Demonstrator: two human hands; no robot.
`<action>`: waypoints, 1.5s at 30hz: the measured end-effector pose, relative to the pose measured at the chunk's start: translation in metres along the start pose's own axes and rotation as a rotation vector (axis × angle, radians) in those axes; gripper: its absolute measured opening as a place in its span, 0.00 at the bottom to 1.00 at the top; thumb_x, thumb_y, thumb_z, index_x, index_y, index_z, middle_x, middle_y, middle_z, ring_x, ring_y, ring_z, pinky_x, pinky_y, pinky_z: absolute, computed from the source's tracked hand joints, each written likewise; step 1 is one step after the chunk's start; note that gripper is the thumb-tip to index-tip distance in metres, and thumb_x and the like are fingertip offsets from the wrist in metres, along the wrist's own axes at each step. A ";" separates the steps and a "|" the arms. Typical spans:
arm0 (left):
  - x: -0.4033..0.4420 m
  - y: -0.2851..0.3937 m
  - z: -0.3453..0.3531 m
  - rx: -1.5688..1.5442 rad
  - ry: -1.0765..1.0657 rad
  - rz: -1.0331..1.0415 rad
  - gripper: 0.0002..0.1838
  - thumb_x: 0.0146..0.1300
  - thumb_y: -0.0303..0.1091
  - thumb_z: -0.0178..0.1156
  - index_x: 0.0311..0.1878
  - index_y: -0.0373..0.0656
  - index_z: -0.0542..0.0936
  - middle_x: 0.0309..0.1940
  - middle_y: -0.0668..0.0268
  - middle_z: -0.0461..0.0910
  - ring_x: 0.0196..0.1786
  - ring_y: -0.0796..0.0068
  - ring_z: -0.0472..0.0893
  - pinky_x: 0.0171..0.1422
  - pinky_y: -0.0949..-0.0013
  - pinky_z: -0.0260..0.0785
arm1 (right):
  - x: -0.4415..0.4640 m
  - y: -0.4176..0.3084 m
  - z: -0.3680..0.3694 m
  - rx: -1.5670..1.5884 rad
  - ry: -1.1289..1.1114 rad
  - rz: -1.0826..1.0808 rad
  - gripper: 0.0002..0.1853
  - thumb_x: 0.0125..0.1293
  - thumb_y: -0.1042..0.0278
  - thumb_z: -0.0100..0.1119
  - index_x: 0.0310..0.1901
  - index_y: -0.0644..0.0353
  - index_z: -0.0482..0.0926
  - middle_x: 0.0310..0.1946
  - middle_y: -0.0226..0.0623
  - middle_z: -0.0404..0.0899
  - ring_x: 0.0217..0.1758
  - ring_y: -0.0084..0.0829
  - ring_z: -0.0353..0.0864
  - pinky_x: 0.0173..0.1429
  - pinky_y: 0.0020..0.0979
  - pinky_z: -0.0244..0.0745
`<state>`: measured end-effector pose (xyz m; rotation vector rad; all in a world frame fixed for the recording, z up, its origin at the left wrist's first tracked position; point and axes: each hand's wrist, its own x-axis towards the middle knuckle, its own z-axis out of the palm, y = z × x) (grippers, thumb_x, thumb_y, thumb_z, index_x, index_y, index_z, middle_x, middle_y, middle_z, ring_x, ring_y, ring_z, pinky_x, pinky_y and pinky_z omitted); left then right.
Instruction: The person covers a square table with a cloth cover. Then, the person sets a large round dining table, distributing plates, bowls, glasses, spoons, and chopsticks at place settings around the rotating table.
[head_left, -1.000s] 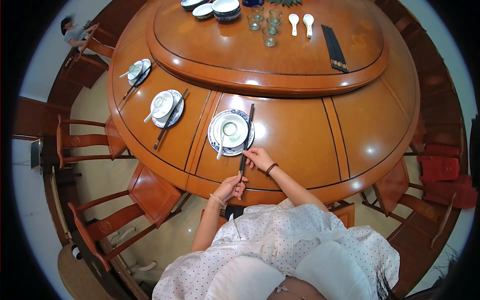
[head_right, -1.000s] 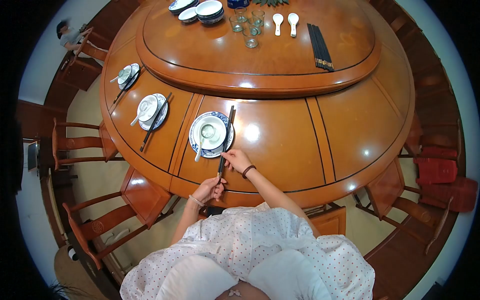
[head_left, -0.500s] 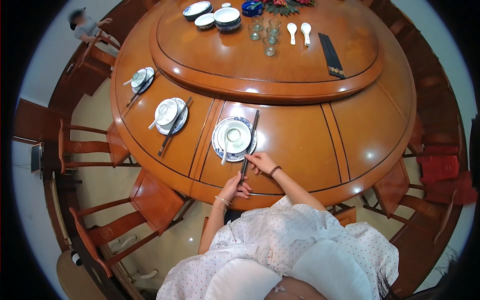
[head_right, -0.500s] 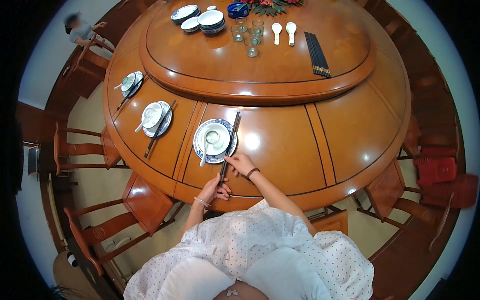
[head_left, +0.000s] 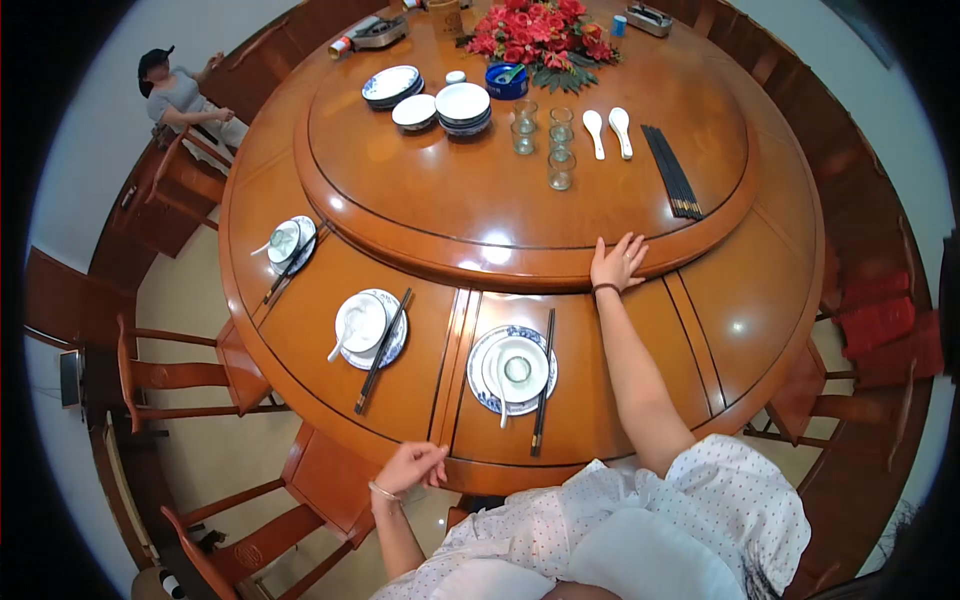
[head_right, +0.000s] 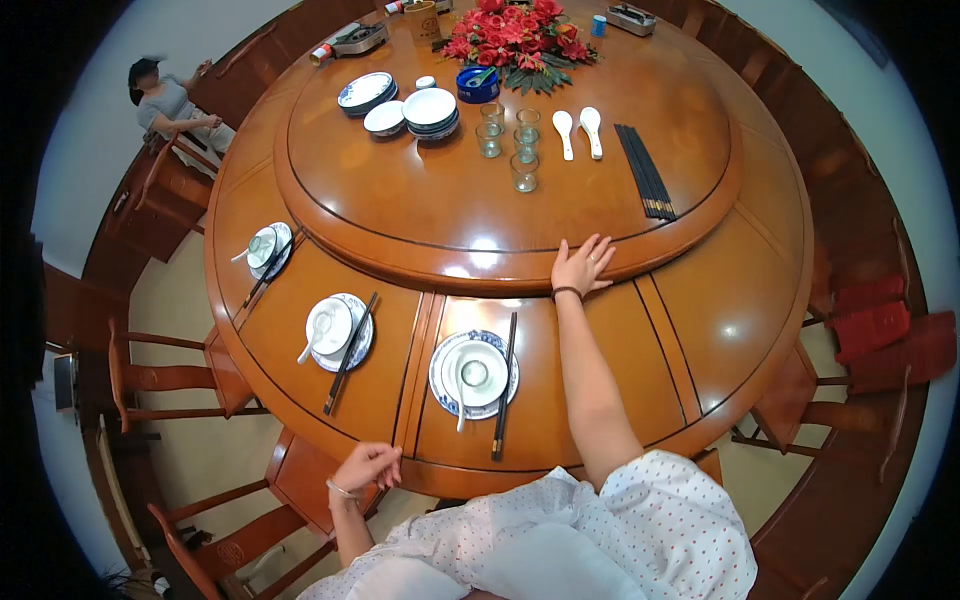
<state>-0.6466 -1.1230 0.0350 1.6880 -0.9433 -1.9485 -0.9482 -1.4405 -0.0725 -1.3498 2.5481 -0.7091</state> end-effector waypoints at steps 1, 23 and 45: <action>0.007 0.023 -0.009 0.018 0.016 0.046 0.18 0.61 0.42 0.49 0.20 0.40 0.73 0.15 0.69 0.74 0.16 0.85 0.71 0.18 0.82 0.62 | -0.001 0.002 0.003 -0.027 0.018 -0.002 0.34 0.59 0.45 0.43 0.62 0.56 0.52 0.66 0.34 0.40 0.69 0.35 0.34 0.59 0.65 0.37; 0.165 0.195 0.016 -0.206 0.288 0.461 0.17 0.62 0.40 0.48 0.50 0.41 0.64 0.27 0.63 0.74 0.23 0.80 0.74 0.22 0.80 0.66 | 0.116 0.097 -0.013 -0.178 0.046 -0.257 0.32 0.61 0.43 0.39 0.62 0.54 0.54 0.65 0.35 0.45 0.68 0.38 0.41 0.57 0.63 0.45; 0.374 0.298 -0.116 -0.410 0.812 0.556 0.20 0.62 0.42 0.46 0.49 0.35 0.63 0.34 0.60 0.76 0.29 0.73 0.76 0.25 0.74 0.71 | 0.134 0.086 -0.019 0.699 0.110 -0.462 0.15 0.59 0.76 0.47 0.49 0.65 0.67 0.51 0.43 0.65 0.60 0.37 0.58 0.61 0.35 0.55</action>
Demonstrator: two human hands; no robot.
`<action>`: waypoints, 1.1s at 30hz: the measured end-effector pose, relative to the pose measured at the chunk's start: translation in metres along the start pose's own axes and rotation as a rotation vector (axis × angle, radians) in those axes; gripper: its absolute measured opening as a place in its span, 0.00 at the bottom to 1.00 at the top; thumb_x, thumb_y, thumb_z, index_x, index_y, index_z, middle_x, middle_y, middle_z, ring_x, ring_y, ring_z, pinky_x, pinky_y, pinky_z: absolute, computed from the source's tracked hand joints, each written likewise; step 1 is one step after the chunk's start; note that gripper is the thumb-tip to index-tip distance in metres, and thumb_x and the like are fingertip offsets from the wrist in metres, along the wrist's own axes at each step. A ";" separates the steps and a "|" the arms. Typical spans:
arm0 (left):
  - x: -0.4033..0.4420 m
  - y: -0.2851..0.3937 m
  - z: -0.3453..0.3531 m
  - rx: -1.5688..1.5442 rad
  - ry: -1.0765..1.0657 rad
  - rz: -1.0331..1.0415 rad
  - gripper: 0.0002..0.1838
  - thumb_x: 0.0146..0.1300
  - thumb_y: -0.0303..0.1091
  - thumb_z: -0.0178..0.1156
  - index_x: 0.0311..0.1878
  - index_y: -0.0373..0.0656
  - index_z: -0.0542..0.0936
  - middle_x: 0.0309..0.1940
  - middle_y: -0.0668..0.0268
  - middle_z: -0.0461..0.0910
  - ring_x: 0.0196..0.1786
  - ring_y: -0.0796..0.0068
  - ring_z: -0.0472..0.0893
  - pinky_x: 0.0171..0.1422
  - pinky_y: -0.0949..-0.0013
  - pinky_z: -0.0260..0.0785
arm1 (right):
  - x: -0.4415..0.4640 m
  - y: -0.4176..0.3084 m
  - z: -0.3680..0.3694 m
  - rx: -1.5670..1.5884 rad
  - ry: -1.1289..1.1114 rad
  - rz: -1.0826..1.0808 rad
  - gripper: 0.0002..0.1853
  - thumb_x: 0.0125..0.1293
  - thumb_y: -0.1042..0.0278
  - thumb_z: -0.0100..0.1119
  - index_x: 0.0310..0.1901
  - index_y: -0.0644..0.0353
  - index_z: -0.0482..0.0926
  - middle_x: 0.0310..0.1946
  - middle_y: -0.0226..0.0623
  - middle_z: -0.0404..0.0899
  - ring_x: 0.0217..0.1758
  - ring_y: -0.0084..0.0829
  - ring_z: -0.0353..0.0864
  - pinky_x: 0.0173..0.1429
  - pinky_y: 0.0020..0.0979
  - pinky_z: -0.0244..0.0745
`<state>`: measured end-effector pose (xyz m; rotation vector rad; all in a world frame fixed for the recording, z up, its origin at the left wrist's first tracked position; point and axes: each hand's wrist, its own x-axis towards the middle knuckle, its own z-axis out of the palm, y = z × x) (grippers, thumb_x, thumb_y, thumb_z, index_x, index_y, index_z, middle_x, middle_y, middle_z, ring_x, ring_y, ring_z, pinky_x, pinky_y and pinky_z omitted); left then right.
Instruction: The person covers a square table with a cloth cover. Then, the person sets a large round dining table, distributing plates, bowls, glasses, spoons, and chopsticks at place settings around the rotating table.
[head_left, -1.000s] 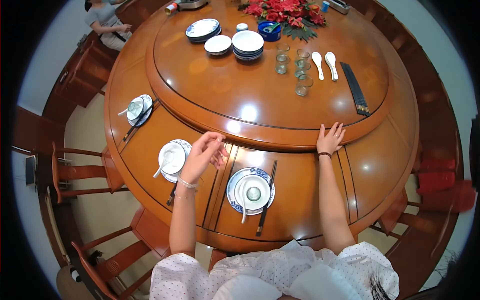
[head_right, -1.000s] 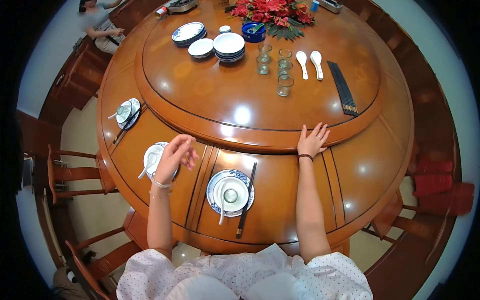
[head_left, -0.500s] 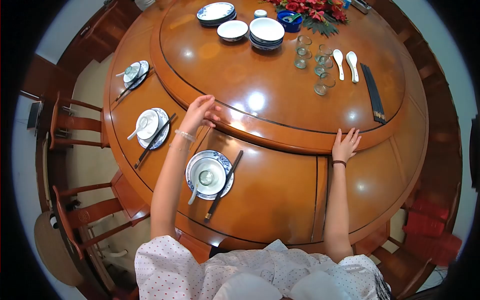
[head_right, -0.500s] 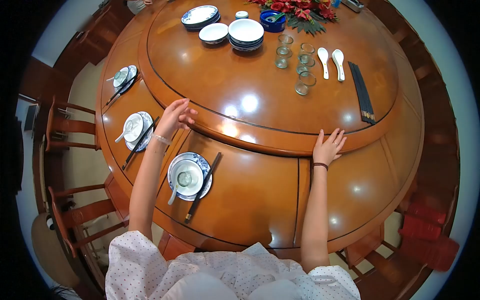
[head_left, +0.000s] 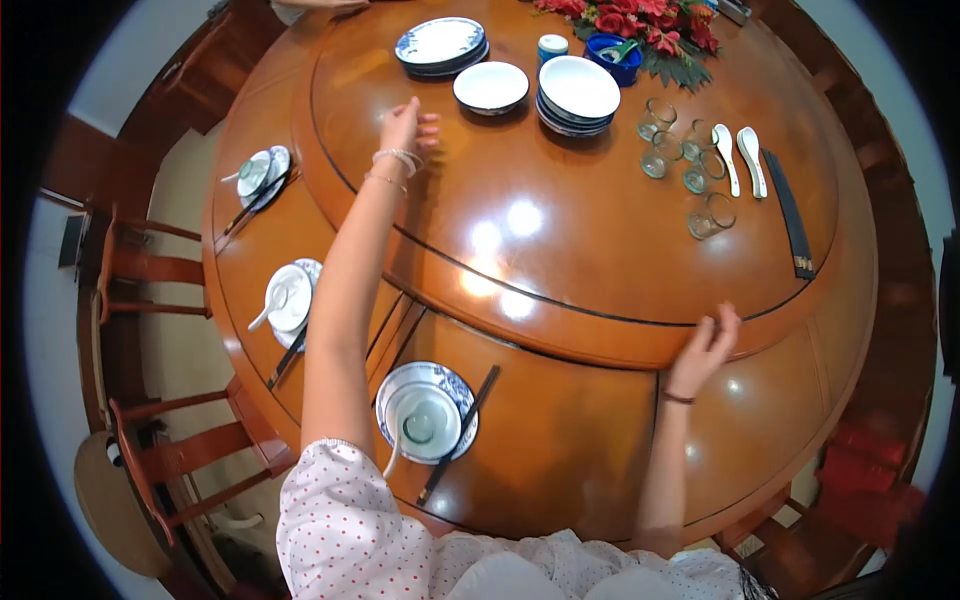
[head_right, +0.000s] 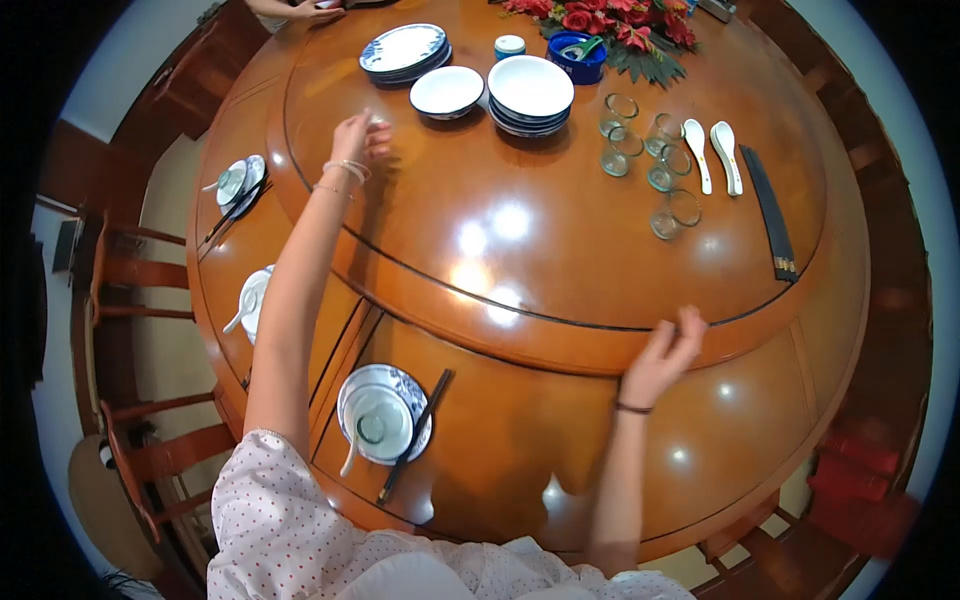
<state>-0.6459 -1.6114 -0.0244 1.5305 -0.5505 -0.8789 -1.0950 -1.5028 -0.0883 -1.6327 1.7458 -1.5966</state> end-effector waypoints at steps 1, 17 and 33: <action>0.015 0.002 0.005 0.006 -0.013 -0.010 0.20 0.62 0.42 0.46 0.49 0.35 0.63 0.34 0.60 0.76 0.29 0.73 0.76 0.25 0.74 0.71 | -0.011 -0.052 0.030 0.241 -0.096 0.024 0.15 0.59 0.76 0.47 0.49 0.64 0.67 0.48 0.40 0.68 0.57 0.33 0.62 0.58 0.32 0.60; 0.190 0.000 0.026 0.267 0.205 -0.065 0.13 0.59 0.37 0.44 0.39 0.38 0.71 0.20 0.60 0.79 0.11 0.80 0.68 0.11 0.76 0.57 | 0.043 -0.144 0.358 0.838 -0.726 0.802 0.30 0.58 0.59 0.52 0.45 0.69 0.44 0.30 0.53 0.70 0.19 0.43 0.77 0.17 0.34 0.75; 0.099 0.024 0.031 -0.141 0.276 0.194 0.09 0.56 0.21 0.37 0.41 0.31 0.61 0.23 0.47 0.77 0.12 0.77 0.71 0.10 0.76 0.54 | 0.021 -0.120 0.305 0.897 -0.805 0.555 0.16 0.57 0.73 0.38 0.43 0.71 0.50 0.26 0.52 0.70 0.17 0.36 0.75 0.15 0.30 0.75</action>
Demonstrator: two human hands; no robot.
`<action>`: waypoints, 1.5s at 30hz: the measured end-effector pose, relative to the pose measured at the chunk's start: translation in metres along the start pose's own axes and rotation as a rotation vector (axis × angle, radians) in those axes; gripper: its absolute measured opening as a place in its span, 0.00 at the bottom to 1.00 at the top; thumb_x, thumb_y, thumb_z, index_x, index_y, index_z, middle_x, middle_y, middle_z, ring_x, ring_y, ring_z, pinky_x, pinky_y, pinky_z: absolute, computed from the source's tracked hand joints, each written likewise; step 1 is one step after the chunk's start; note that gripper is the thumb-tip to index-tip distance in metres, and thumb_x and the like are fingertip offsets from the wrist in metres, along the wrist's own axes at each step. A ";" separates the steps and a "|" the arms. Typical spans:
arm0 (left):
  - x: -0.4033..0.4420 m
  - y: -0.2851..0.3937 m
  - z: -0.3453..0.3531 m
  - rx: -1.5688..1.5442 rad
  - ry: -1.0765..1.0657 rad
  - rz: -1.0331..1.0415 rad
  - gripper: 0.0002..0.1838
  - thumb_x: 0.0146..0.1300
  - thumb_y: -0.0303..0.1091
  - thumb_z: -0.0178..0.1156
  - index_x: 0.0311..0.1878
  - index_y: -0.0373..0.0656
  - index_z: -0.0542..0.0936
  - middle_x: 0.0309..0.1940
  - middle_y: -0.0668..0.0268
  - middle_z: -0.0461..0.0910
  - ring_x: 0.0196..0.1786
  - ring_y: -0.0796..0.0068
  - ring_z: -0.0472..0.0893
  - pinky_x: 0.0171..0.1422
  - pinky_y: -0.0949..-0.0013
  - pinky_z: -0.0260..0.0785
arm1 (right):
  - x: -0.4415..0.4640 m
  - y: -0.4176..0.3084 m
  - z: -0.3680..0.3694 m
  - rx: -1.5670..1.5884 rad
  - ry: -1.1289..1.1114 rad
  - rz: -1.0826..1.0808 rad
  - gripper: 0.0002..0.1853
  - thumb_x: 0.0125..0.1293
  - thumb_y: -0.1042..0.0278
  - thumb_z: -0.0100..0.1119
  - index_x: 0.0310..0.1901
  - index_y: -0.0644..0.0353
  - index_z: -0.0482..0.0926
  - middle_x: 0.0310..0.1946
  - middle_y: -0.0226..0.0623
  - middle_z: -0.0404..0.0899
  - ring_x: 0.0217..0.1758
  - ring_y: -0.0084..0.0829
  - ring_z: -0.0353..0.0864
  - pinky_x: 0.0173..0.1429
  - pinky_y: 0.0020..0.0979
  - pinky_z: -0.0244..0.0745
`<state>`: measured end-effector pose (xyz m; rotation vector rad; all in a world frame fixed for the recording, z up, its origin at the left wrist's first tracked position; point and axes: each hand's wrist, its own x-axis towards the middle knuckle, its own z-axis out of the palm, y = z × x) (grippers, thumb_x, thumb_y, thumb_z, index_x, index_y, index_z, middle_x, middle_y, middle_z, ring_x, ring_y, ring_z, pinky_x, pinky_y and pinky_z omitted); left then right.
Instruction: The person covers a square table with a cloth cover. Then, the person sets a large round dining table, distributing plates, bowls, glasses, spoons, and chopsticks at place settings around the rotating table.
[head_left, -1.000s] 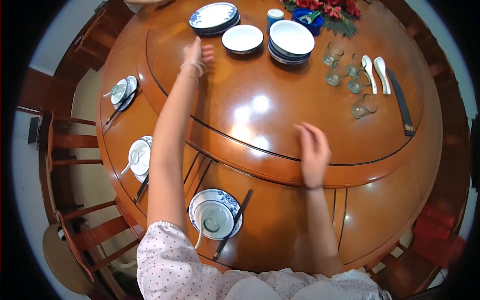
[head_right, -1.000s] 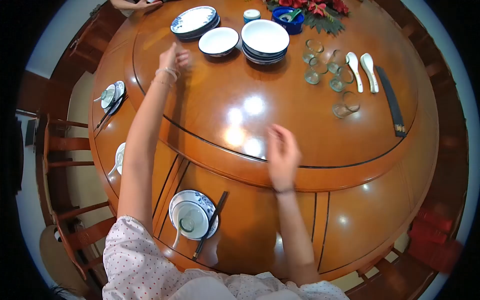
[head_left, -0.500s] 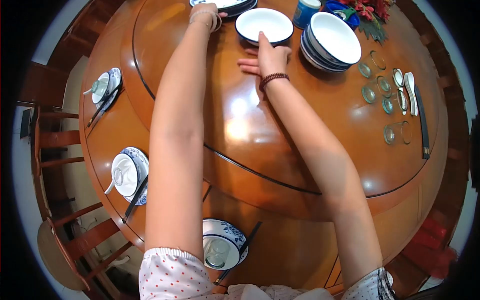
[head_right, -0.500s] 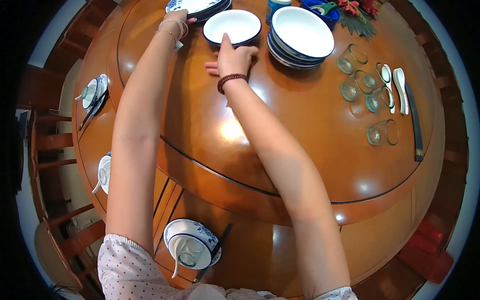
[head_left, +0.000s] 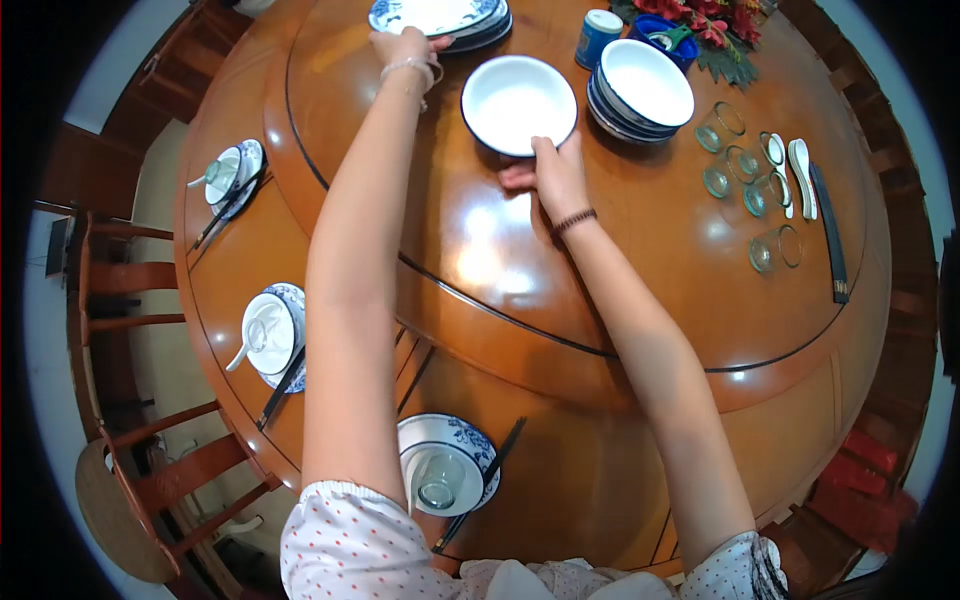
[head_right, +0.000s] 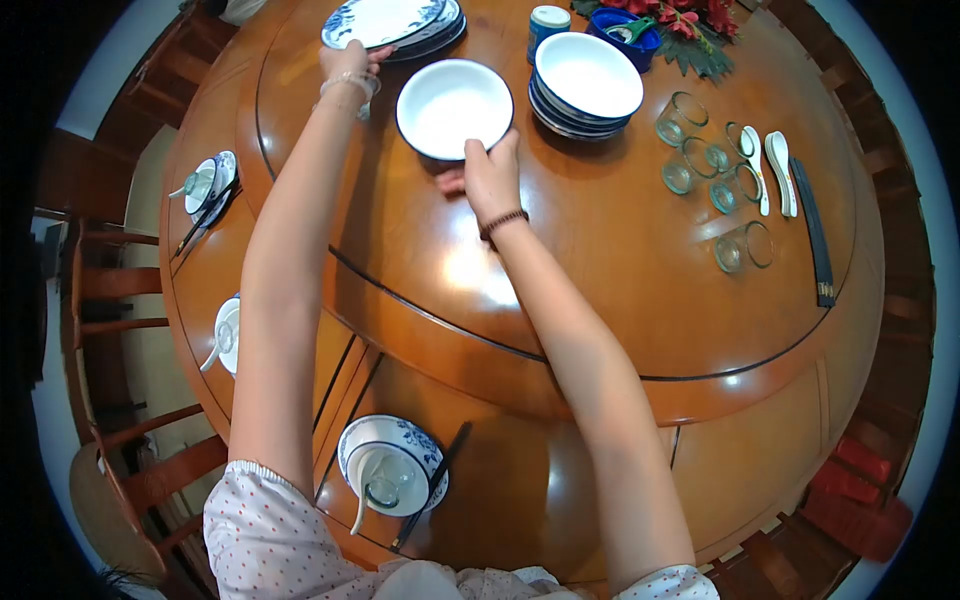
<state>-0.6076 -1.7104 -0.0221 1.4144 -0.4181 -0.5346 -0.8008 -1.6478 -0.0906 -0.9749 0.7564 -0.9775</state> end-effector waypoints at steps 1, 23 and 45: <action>-0.005 0.006 -0.009 0.000 -0.001 0.004 0.09 0.56 0.21 0.37 0.41 0.31 0.61 0.23 0.47 0.77 0.12 0.77 0.71 0.10 0.76 0.54 | -0.017 -0.004 -0.004 -0.021 -0.007 -0.016 0.18 0.57 0.74 0.36 0.47 0.71 0.50 0.26 0.51 0.70 0.17 0.35 0.75 0.15 0.30 0.75; -0.632 -0.025 -0.210 -0.031 -0.383 -0.440 0.26 0.63 0.28 0.41 0.63 0.43 0.45 0.32 0.57 0.72 0.10 0.82 0.66 0.10 0.82 0.58 | -0.521 -0.105 -0.257 -0.021 0.443 0.110 0.20 0.59 0.67 0.42 0.52 0.64 0.54 0.31 0.47 0.71 0.19 0.33 0.75 0.20 0.27 0.73; -0.726 -0.135 -0.131 -0.058 -0.095 -0.229 0.21 0.64 0.29 0.38 0.59 0.46 0.48 0.22 0.59 0.73 0.11 0.78 0.72 0.07 0.81 0.57 | -0.482 -0.025 -0.275 -0.218 -0.339 0.533 0.24 0.61 0.72 0.41 0.53 0.61 0.40 0.36 0.54 0.66 0.17 0.37 0.76 0.16 0.30 0.76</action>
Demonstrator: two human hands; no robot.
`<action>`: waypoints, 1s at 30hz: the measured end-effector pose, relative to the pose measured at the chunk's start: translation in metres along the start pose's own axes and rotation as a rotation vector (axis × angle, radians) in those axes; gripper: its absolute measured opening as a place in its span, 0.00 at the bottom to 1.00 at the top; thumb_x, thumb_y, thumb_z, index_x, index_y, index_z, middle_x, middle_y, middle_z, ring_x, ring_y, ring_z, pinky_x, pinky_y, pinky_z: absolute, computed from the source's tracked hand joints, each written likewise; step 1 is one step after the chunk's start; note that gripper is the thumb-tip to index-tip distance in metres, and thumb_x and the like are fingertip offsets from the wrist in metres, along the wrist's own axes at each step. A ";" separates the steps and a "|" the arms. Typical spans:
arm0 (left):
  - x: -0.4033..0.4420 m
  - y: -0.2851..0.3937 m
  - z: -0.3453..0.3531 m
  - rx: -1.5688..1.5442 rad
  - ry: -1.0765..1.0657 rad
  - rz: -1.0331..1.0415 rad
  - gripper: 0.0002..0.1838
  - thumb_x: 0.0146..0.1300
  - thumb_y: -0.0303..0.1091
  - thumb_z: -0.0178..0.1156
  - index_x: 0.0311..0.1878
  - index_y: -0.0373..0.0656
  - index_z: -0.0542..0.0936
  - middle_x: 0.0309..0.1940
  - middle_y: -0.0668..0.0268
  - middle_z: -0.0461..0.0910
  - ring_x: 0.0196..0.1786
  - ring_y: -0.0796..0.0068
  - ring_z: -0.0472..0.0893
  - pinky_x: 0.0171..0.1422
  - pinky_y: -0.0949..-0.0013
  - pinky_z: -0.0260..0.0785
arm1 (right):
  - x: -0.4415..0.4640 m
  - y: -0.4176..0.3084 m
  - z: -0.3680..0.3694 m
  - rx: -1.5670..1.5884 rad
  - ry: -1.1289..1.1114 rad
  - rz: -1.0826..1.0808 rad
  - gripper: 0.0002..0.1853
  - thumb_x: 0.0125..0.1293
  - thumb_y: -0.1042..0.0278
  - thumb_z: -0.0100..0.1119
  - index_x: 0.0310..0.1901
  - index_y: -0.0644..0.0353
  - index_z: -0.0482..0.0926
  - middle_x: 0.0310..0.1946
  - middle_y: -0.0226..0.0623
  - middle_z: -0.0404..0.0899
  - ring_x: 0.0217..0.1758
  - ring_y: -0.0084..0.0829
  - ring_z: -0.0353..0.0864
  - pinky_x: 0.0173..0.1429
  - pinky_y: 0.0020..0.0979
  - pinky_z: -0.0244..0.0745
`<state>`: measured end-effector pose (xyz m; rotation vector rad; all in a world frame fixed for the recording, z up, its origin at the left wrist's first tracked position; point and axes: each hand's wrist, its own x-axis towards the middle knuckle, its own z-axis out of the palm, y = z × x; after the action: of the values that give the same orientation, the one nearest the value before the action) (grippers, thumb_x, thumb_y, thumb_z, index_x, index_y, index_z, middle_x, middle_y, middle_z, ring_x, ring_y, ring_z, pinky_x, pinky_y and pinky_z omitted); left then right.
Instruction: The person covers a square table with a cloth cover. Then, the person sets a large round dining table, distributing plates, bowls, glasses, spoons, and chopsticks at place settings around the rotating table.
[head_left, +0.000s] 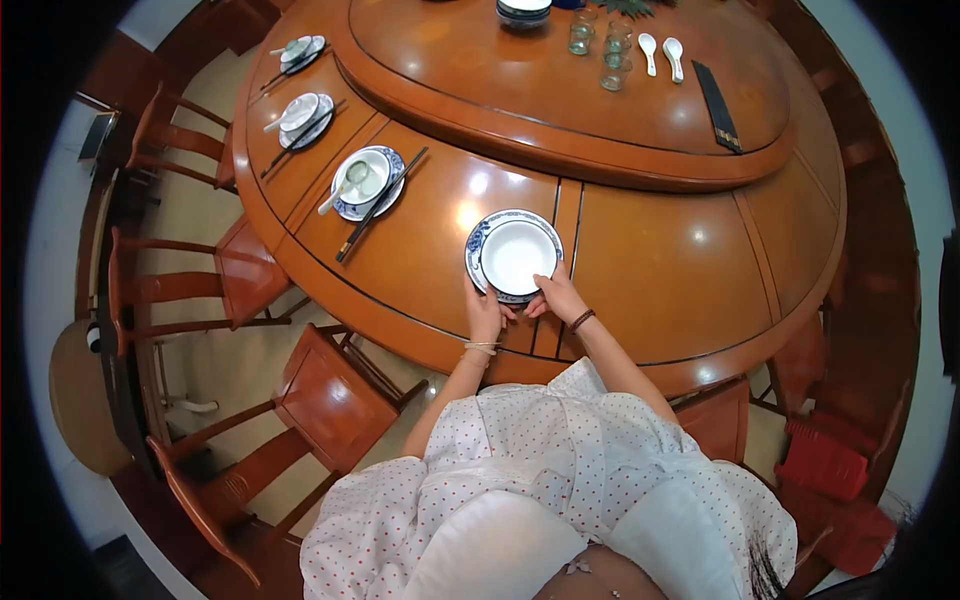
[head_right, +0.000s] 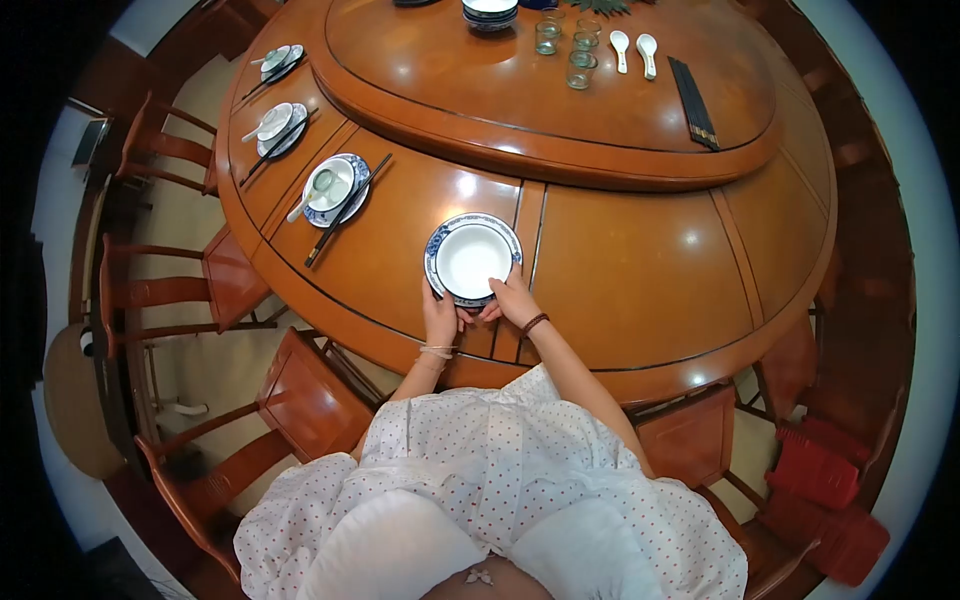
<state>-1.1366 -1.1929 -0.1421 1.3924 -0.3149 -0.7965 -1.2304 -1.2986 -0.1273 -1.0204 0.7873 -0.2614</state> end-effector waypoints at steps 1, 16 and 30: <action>-0.001 0.001 0.002 -0.004 0.012 -0.001 0.21 0.64 0.29 0.38 0.59 0.46 0.48 0.22 0.59 0.73 0.11 0.78 0.72 0.07 0.81 0.57 | 0.001 0.000 0.000 -0.006 -0.009 0.006 0.24 0.61 0.72 0.41 0.53 0.61 0.40 0.36 0.54 0.66 0.17 0.37 0.76 0.16 0.30 0.76; -0.021 0.021 -0.014 0.366 0.185 -0.125 0.31 0.64 0.41 0.43 0.64 0.42 0.41 0.13 0.66 0.72 0.09 0.81 0.66 0.10 0.80 0.55 | -0.001 -0.021 -0.022 -0.644 0.357 -0.324 0.29 0.58 0.58 0.53 0.53 0.68 0.55 0.25 0.43 0.73 0.18 0.34 0.74 0.23 0.32 0.71; 0.119 0.126 0.106 0.702 -0.121 0.631 0.22 0.50 0.28 0.58 0.50 0.36 0.66 0.44 0.58 0.70 0.45 0.65 0.70 0.45 0.69 0.65 | 0.076 -0.108 -0.165 -1.338 0.753 -0.683 0.23 0.60 0.53 0.47 0.55 0.54 0.67 0.60 0.42 0.56 0.64 0.42 0.52 0.65 0.48 0.42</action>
<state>-1.0802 -1.3545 -0.0321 1.7424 -1.1462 -0.2349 -1.2750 -1.5046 -0.1185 -2.5480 1.3003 -0.7805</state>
